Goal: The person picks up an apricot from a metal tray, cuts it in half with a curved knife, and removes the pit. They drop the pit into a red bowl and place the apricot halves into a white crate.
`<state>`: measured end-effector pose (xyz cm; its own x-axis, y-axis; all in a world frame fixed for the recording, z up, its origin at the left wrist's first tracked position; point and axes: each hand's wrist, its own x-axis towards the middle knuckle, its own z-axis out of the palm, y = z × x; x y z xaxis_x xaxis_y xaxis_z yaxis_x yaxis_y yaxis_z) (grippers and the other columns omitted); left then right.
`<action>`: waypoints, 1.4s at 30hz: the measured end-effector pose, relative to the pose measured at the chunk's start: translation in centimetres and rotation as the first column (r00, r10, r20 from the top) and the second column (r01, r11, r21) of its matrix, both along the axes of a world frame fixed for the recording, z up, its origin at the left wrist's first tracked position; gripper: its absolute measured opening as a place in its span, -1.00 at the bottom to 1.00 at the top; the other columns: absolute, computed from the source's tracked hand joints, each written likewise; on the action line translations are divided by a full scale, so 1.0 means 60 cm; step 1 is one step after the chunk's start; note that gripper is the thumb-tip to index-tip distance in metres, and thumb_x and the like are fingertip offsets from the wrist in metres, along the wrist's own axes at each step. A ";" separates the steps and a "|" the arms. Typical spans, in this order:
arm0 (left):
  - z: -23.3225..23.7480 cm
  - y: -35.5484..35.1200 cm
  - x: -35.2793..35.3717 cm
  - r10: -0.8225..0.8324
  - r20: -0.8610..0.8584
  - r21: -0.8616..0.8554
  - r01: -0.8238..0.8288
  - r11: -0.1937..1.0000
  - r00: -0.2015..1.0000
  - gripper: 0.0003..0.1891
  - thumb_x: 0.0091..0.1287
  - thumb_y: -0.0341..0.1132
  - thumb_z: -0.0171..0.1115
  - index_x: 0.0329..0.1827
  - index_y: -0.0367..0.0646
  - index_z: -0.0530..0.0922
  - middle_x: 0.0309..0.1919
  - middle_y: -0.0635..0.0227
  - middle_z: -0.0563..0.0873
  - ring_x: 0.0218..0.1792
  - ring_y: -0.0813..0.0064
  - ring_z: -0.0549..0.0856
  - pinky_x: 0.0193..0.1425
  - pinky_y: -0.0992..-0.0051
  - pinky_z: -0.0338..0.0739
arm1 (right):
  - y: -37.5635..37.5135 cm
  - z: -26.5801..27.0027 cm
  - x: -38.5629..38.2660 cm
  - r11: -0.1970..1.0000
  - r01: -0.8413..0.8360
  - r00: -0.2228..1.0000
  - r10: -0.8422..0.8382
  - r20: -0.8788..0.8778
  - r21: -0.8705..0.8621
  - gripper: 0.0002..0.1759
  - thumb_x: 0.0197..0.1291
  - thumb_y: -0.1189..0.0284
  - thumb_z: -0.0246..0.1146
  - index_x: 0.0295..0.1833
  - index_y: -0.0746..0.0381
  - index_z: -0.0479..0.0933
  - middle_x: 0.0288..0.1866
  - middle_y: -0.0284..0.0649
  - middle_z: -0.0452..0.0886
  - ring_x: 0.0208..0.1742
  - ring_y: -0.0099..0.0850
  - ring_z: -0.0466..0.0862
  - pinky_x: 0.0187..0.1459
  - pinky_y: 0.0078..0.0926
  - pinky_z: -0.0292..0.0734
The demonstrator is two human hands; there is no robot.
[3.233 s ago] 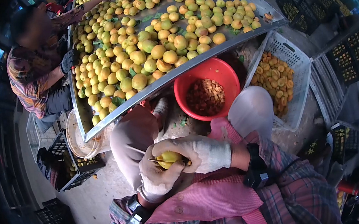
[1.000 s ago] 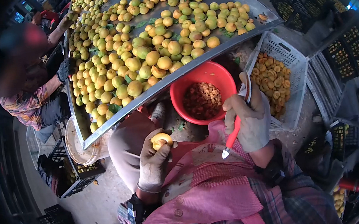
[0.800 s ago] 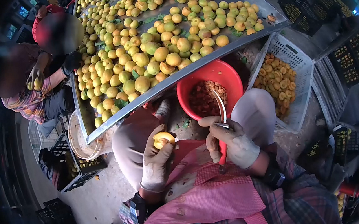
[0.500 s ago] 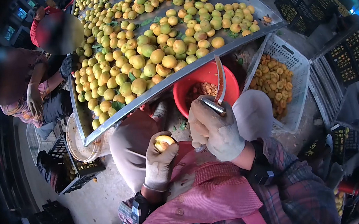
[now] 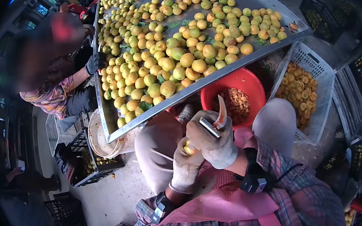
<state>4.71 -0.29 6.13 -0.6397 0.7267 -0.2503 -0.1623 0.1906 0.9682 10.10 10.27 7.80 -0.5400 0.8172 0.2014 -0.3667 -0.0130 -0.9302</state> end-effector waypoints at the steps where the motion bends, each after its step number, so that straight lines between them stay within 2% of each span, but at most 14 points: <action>1: 0.000 -0.008 -0.015 0.028 -0.023 -0.008 -0.028 1.000 0.999 -0.63 0.23 -0.32 0.38 0.02 -0.26 0.49 -0.24 0.39 0.63 -0.25 0.65 0.58 -0.14 0.58 0.52 | -0.016 -0.021 -0.032 0.926 0.215 0.974 -0.224 -0.005 0.310 -0.80 0.27 0.52 0.10 -0.42 0.16 0.28 -0.62 -0.39 0.31 -0.62 -0.53 0.33 -0.56 -0.52 0.24; 3: -0.033 -0.009 0.006 -0.037 -0.183 0.005 0.039 0.999 0.982 -0.64 0.23 -0.33 0.36 0.01 -0.27 0.48 -0.25 0.37 0.63 -0.26 0.62 0.60 -0.15 0.56 0.53 | 0.009 0.004 0.011 0.972 -0.220 0.974 0.213 -0.082 -0.085 -0.76 0.31 0.48 0.09 -0.45 0.17 0.29 -0.67 -0.38 0.31 -0.65 -0.53 0.31 -0.58 -0.51 0.24; 5: -0.037 -0.004 0.008 -0.031 -0.030 0.116 0.034 0.993 0.999 -0.65 0.22 -0.31 0.34 0.00 -0.26 0.48 -0.27 0.33 0.63 -0.26 0.60 0.61 -0.16 0.53 0.54 | 0.005 0.030 0.014 0.956 -0.259 0.965 0.253 -0.062 -0.135 -0.72 0.35 0.43 0.07 -0.46 0.18 0.29 -0.70 -0.38 0.29 -0.68 -0.52 0.29 -0.59 -0.50 0.24; 11: -0.025 -0.006 0.010 0.041 -0.220 0.186 0.000 0.982 0.975 -0.64 0.18 -0.27 0.34 -0.02 -0.22 0.49 -0.28 0.26 0.64 -0.24 0.54 0.63 -0.13 0.53 0.54 | 0.017 -0.001 0.025 0.933 -0.261 0.950 0.202 0.240 0.248 -0.84 0.05 0.38 0.13 -0.52 0.15 0.40 -0.48 -0.31 0.51 -0.43 -0.31 0.53 -0.34 -0.35 0.40; 13: -0.026 -0.007 0.016 0.023 -0.165 0.149 0.002 0.989 0.986 -0.66 0.20 -0.28 0.33 -0.04 -0.22 0.49 -0.27 0.27 0.64 -0.24 0.54 0.63 -0.13 0.52 0.54 | 0.014 -0.003 0.021 0.893 -0.271 0.961 0.231 0.150 0.358 -0.69 0.35 0.38 0.12 -0.45 0.18 0.26 -0.71 -0.38 0.28 -0.71 -0.53 0.28 -0.63 -0.54 0.18; 15: -0.020 -0.009 0.017 0.013 -0.133 0.179 0.011 0.984 0.991 -0.70 0.22 -0.29 0.32 -0.06 -0.22 0.49 -0.28 0.28 0.64 -0.26 0.55 0.63 -0.14 0.53 0.54 | 0.014 -0.002 0.013 0.899 -0.236 0.971 0.203 0.127 0.368 -0.67 0.39 0.36 0.10 -0.47 0.16 0.26 -0.73 -0.40 0.26 -0.74 -0.54 0.26 -0.66 -0.54 0.16; 18: -0.013 -0.006 0.022 -0.010 -0.118 0.147 0.027 0.989 0.993 -0.72 0.24 -0.31 0.31 -0.06 -0.22 0.50 -0.31 0.30 0.64 -0.28 0.56 0.62 -0.16 0.53 0.53 | 0.017 0.031 0.007 0.910 -0.359 0.933 0.346 -0.097 -0.206 -0.59 0.45 0.27 0.05 -0.52 0.12 0.25 -0.77 -0.44 0.21 -0.79 -0.55 0.22 -0.69 -0.53 0.16; 22: -0.022 -0.003 0.027 -0.038 -0.092 0.158 0.052 0.986 0.995 -0.74 0.25 -0.33 0.28 -0.06 -0.22 0.50 -0.33 0.28 0.65 -0.29 0.56 0.64 -0.17 0.52 0.55 | 0.024 0.021 0.016 0.876 -0.390 0.917 0.398 -0.033 -0.282 -0.80 0.31 0.43 0.08 -0.40 0.20 0.34 -0.63 -0.41 0.41 -0.63 -0.61 0.43 -0.58 -0.63 0.26; 31: -0.018 -0.009 0.018 -0.141 -0.239 0.034 0.154 0.988 0.961 -0.67 0.19 -0.31 0.34 -0.01 -0.21 0.53 -0.25 0.25 0.67 -0.20 0.49 0.66 -0.07 0.47 0.55 | 0.034 0.044 0.027 0.768 -0.531 0.830 0.556 -0.039 -0.357 -0.82 0.25 0.45 0.17 -0.42 0.21 0.42 -0.60 -0.43 0.44 -0.64 -0.69 0.37 -0.63 -0.71 0.17; 33: -0.001 -0.006 0.011 -0.225 0.020 0.154 0.219 0.963 0.974 -0.66 0.20 -0.30 0.35 -0.01 -0.22 0.54 -0.25 0.32 0.68 -0.20 0.48 0.66 -0.05 0.46 0.55 | 0.034 0.038 0.030 0.663 -0.534 0.832 0.522 -0.188 -0.525 -0.86 0.22 0.48 0.27 -0.34 0.23 0.44 -0.54 -0.42 0.47 -0.61 -0.71 0.39 -0.62 -0.73 0.19; 35: -0.017 -0.002 0.014 -0.178 -0.065 0.060 0.182 0.982 0.982 -0.66 0.24 -0.30 0.34 0.01 -0.23 0.52 -0.25 0.35 0.69 -0.27 0.56 0.66 -0.18 0.53 0.57 | 0.031 0.035 0.023 0.711 -0.473 0.880 0.413 -0.235 -0.521 -0.87 0.25 0.48 0.25 -0.31 0.23 0.43 -0.53 -0.44 0.45 -0.62 -0.72 0.37 -0.63 -0.73 0.18; 37: 0.006 0.003 0.002 -0.212 0.210 -0.100 0.237 0.966 0.954 -0.65 0.29 -0.22 0.33 0.03 -0.21 0.50 -0.28 0.35 0.68 -0.36 0.64 0.64 -0.35 0.63 0.52 | 0.036 0.024 0.019 0.759 -0.425 0.904 0.332 -0.268 -0.493 -0.70 0.37 0.39 0.11 -0.46 0.20 0.35 -0.65 -0.49 0.30 -0.68 -0.71 0.29 -0.64 -0.69 0.18; 39: 0.016 0.000 0.002 -0.247 0.367 0.184 0.190 0.964 0.897 -0.50 0.50 0.11 -0.08 0.07 -0.20 0.46 -0.32 0.33 0.67 -0.42 0.62 0.64 -0.47 0.68 0.47 | 0.038 0.038 0.018 0.843 -0.368 0.926 0.292 -0.239 -0.393 -0.61 0.42 0.36 0.04 -0.54 0.17 0.27 -0.69 -0.49 0.24 -0.70 -0.69 0.27 -0.65 -0.67 0.16; 42: 0.023 0.005 0.010 -0.080 0.539 0.088 0.038 0.995 0.839 -0.38 0.54 0.17 -0.41 0.00 -0.20 0.47 -0.36 0.34 0.66 -0.49 0.62 0.60 -0.51 0.68 0.41 | 0.034 0.053 0.020 0.802 -0.332 0.943 0.261 -0.209 -0.497 -0.58 0.43 0.34 0.02 -0.57 0.15 0.22 -0.70 -0.48 0.23 -0.71 -0.68 0.26 -0.66 -0.66 0.16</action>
